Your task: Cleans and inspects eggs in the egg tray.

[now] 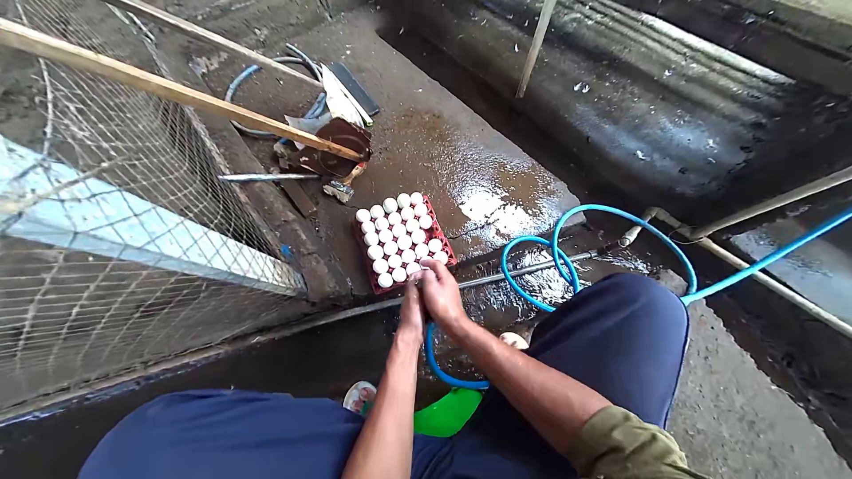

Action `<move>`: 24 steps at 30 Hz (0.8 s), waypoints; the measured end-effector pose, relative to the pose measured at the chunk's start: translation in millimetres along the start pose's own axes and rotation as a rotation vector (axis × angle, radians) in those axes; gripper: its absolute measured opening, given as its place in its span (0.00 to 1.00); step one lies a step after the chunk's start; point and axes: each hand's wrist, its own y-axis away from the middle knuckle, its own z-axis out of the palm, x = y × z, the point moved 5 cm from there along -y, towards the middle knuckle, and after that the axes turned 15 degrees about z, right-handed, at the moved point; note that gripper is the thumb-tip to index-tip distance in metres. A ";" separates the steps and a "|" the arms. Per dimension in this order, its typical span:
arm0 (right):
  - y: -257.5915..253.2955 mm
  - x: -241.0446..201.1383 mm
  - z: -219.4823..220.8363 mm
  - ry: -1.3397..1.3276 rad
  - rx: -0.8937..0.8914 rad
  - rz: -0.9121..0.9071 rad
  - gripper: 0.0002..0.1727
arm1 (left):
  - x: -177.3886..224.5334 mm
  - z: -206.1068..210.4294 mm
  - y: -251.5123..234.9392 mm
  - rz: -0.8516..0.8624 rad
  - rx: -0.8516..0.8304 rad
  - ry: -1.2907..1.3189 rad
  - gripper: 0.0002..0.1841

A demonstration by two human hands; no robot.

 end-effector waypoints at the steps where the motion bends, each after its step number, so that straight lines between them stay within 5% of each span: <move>1: 6.1 0.0 3.2 0.032 0.000 -0.040 0.23 | 2.2 -0.4 1.1 0.028 0.017 -0.028 0.24; 7: -15.7 9.6 -1.4 -0.049 0.040 0.228 0.20 | -13.2 -3.0 -7.9 0.075 -0.085 -0.235 0.28; 11: -32.8 24.1 -0.4 -0.332 -0.058 0.417 0.20 | -8.6 2.1 -2.3 0.020 -0.069 -0.271 0.23; 15: -7.6 7.9 4.7 -0.053 -0.033 0.142 0.23 | -3.0 -5.5 -7.5 0.138 -0.024 -0.252 0.22; 17: -15.0 12.4 3.4 -0.087 -0.039 0.167 0.23 | -3.4 -7.8 -7.9 0.147 -0.109 -0.304 0.26; 21: -29.8 27.4 2.8 -0.362 -0.235 0.558 0.21 | -4.6 -4.4 -4.4 0.022 -0.217 -0.293 0.21; 24: -38.2 25.3 -2.5 -0.429 -0.211 0.543 0.21 | -7.4 -5.7 -3.1 -0.198 -0.332 -0.064 0.19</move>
